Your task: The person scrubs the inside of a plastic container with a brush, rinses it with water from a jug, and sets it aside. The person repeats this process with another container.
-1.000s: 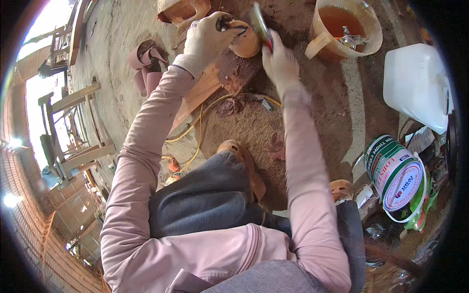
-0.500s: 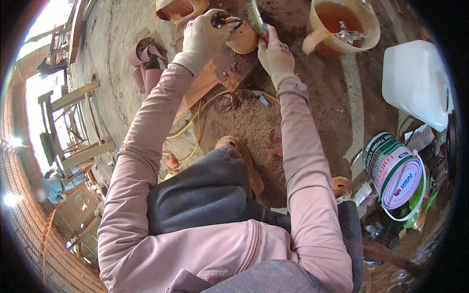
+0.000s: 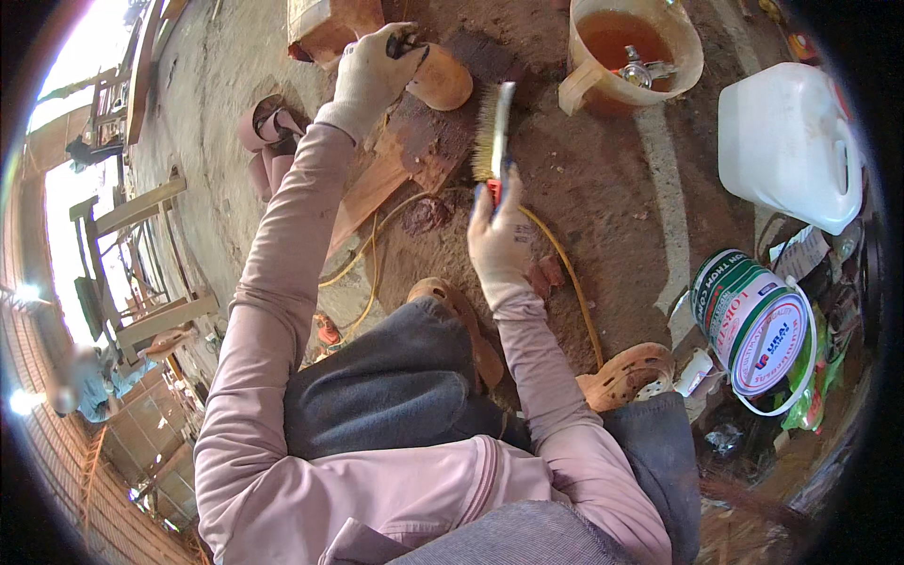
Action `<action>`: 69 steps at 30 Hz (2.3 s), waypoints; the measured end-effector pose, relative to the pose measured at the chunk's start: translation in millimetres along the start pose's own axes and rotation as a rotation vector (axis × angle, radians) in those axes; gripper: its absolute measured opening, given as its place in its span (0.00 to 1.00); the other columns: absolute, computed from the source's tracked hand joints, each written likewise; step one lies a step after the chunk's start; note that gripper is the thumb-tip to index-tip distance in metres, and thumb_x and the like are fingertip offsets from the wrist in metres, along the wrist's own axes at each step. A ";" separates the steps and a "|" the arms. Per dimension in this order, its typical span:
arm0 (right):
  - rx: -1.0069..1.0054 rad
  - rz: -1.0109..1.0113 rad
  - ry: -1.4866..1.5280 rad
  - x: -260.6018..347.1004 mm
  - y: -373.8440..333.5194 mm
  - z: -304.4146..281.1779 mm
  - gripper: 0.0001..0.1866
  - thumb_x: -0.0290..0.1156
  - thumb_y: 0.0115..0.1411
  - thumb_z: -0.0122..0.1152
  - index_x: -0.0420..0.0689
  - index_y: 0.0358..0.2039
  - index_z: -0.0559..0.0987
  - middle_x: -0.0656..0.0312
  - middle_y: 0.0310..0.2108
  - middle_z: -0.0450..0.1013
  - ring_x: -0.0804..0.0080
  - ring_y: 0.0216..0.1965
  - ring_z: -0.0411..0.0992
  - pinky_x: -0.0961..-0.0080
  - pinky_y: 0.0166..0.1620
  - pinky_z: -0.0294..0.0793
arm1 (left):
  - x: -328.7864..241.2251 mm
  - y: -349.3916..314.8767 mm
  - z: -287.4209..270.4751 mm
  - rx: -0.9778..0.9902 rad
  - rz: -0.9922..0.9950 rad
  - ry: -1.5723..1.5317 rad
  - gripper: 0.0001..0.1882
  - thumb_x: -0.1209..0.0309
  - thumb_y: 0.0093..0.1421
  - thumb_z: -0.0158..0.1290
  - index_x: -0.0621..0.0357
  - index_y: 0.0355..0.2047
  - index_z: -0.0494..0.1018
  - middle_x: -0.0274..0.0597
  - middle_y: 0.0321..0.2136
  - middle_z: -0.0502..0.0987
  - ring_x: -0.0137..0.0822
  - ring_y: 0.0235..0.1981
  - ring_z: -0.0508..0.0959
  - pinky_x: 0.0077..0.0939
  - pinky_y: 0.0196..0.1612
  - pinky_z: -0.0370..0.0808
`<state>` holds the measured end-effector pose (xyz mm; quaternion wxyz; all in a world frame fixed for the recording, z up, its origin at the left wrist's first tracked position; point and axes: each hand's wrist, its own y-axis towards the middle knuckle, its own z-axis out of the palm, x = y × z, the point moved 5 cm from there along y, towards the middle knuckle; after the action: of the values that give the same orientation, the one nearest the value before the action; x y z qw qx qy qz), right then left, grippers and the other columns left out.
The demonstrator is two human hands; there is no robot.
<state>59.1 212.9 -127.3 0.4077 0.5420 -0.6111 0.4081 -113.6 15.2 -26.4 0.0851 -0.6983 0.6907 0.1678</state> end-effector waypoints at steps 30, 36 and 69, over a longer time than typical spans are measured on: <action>0.289 -0.031 -0.191 -7.5 172.2 28.2 0.25 0.41 0.63 0.55 0.54 0.60 0.66 0.50 0.39 0.79 0.44 0.39 0.77 0.49 0.41 0.75 | 5.4 12.6 14.8 0.024 0.078 -0.140 0.18 0.64 0.53 0.62 0.52 0.44 0.80 0.45 0.35 0.84 0.41 0.39 0.84 0.34 0.46 0.79; 0.148 0.056 -0.038 -11.7 -12.1 48.6 0.30 0.40 0.67 0.50 0.43 0.66 0.59 0.40 0.37 0.78 0.43 0.34 0.79 0.51 0.36 0.78 | 20.8 9.1 9.9 0.070 0.113 -0.085 0.15 0.71 0.56 0.61 0.58 0.45 0.79 0.43 0.37 0.84 0.34 0.40 0.83 0.28 0.46 0.78; 0.193 0.008 -0.053 53.2 75.9 41.9 0.29 0.35 0.65 0.52 0.46 0.64 0.56 0.40 0.37 0.78 0.40 0.36 0.77 0.47 0.37 0.76 | 3.1 -13.0 -3.1 -0.096 -0.073 0.078 0.17 0.56 0.60 0.55 0.51 0.43 0.81 0.49 0.34 0.83 0.49 0.38 0.83 0.38 0.43 0.78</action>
<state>-23.1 162.0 -95.7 0.3356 0.5870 -0.5817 0.4521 -100.4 11.6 -26.0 0.0306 -0.7322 0.6587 0.1701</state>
